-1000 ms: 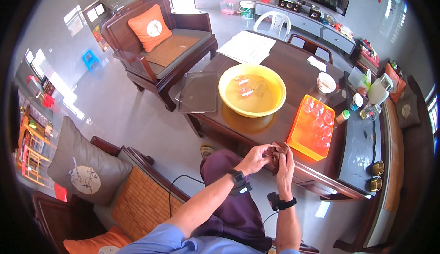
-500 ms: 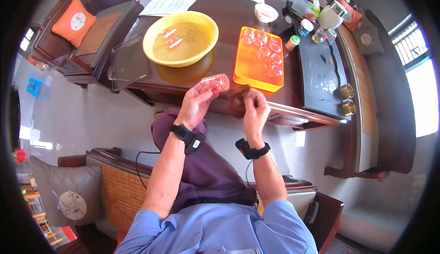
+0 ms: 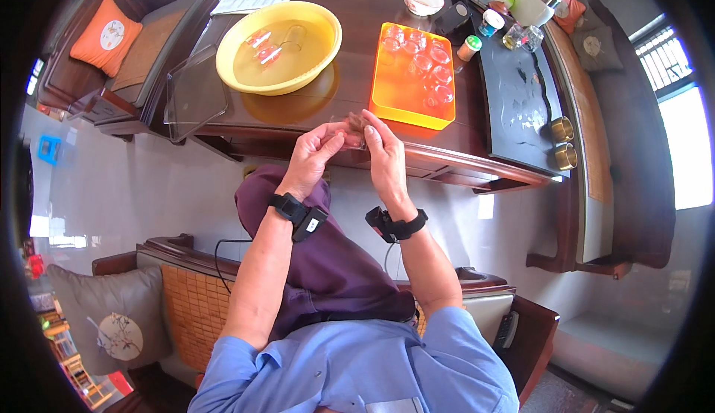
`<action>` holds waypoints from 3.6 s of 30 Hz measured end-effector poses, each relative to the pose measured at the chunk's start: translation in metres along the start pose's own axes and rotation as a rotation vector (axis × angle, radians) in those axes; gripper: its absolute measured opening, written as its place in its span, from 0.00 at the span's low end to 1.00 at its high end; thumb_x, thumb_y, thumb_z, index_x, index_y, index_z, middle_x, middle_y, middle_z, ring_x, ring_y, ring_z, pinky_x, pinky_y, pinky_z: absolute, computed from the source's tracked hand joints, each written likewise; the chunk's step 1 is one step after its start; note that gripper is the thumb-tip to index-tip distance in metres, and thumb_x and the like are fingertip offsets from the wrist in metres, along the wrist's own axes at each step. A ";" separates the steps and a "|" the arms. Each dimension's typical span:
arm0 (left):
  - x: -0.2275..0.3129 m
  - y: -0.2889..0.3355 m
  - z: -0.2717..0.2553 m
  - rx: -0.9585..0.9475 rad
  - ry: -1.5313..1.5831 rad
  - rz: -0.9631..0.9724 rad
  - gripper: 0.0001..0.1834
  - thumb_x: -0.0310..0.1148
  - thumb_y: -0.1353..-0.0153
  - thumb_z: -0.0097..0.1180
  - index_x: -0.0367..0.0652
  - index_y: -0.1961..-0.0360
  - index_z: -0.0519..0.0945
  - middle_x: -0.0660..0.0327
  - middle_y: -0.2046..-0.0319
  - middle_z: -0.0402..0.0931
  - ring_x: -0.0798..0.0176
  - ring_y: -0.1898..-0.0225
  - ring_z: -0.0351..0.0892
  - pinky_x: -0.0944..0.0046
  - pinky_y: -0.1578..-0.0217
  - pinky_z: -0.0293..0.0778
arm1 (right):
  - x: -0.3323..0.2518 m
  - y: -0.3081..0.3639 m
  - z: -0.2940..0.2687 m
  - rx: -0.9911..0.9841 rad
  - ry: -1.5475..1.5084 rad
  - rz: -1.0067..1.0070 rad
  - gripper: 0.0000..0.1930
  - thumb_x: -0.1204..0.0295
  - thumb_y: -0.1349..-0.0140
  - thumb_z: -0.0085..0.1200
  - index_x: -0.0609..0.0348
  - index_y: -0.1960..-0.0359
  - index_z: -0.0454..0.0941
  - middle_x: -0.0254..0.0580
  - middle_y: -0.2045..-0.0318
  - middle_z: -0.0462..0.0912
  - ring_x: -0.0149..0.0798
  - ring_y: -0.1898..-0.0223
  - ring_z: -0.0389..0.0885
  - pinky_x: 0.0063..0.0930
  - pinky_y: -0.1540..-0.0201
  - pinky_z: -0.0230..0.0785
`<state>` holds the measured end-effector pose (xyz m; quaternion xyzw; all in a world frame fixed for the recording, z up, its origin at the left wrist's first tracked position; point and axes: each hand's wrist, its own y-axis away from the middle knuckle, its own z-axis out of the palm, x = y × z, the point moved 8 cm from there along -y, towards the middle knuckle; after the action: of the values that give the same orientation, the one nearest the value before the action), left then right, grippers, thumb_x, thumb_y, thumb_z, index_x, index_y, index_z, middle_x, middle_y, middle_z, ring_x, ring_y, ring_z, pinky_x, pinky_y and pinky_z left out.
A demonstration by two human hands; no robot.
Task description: The person cleans a set of small clear cups and several small brown lids by hand with a cloth, then places them into an orange tray.
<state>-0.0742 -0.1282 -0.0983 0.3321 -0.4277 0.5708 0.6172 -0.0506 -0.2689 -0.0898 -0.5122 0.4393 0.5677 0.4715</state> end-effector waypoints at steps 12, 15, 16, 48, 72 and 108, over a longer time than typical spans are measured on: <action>-0.007 0.005 0.011 -0.095 -0.278 -0.010 0.10 0.25 0.29 0.55 0.34 0.50 0.80 0.63 0.58 0.83 0.71 0.55 0.78 0.67 0.48 0.75 | -0.050 0.009 0.028 -0.095 0.804 -0.473 0.13 0.72 0.32 0.55 0.58 0.49 0.84 0.46 0.45 0.83 0.49 0.41 0.80 0.37 0.42 0.73; 0.003 0.010 0.025 -0.205 -0.191 -0.017 0.11 0.29 0.26 0.55 0.35 0.50 0.82 0.63 0.59 0.84 0.70 0.54 0.81 0.67 0.47 0.75 | -0.016 -0.016 0.011 -0.190 0.209 0.073 0.13 0.68 0.27 0.49 0.62 0.55 0.84 0.36 0.70 0.81 0.32 0.68 0.80 0.27 0.60 0.75; 0.007 0.012 0.027 -0.200 -0.185 -0.035 0.12 0.30 0.25 0.54 0.35 0.47 0.81 0.61 0.58 0.85 0.68 0.54 0.83 0.66 0.46 0.76 | -0.005 -0.019 0.006 -0.225 0.094 0.270 0.13 0.66 0.27 0.48 0.62 0.59 0.84 0.31 0.75 0.77 0.26 0.72 0.75 0.24 0.64 0.74; -0.029 -0.001 -0.016 0.064 0.214 -0.155 0.16 0.36 0.26 0.55 0.38 0.44 0.81 0.63 0.52 0.84 0.70 0.52 0.82 0.65 0.46 0.76 | -0.019 0.001 0.011 -0.040 0.322 -0.214 0.17 0.73 0.31 0.54 0.63 0.42 0.77 0.49 0.49 0.82 0.44 0.52 0.83 0.33 0.51 0.77; -0.001 0.007 0.012 -0.113 -0.278 -0.047 0.08 0.26 0.30 0.59 0.34 0.53 0.82 0.64 0.61 0.83 0.73 0.59 0.78 0.68 0.50 0.76 | -0.031 0.012 0.014 -0.170 0.750 -0.329 0.21 0.69 0.29 0.50 0.69 0.38 0.75 0.57 0.43 0.80 0.44 0.43 0.80 0.33 0.41 0.72; -0.023 0.004 0.004 -0.056 0.029 -0.237 0.24 0.41 0.30 0.62 0.42 0.38 0.75 0.62 0.56 0.81 0.66 0.59 0.83 0.67 0.57 0.81 | -0.009 0.020 -0.011 -0.003 -0.064 -0.146 0.14 0.84 0.30 0.49 0.61 0.46 0.68 0.40 0.57 0.82 0.29 0.55 0.81 0.25 0.49 0.74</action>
<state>-0.0784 -0.1409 -0.1178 0.3547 -0.3923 0.4866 0.6954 -0.0682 -0.2835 -0.0817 -0.5249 0.3848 0.5486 0.5248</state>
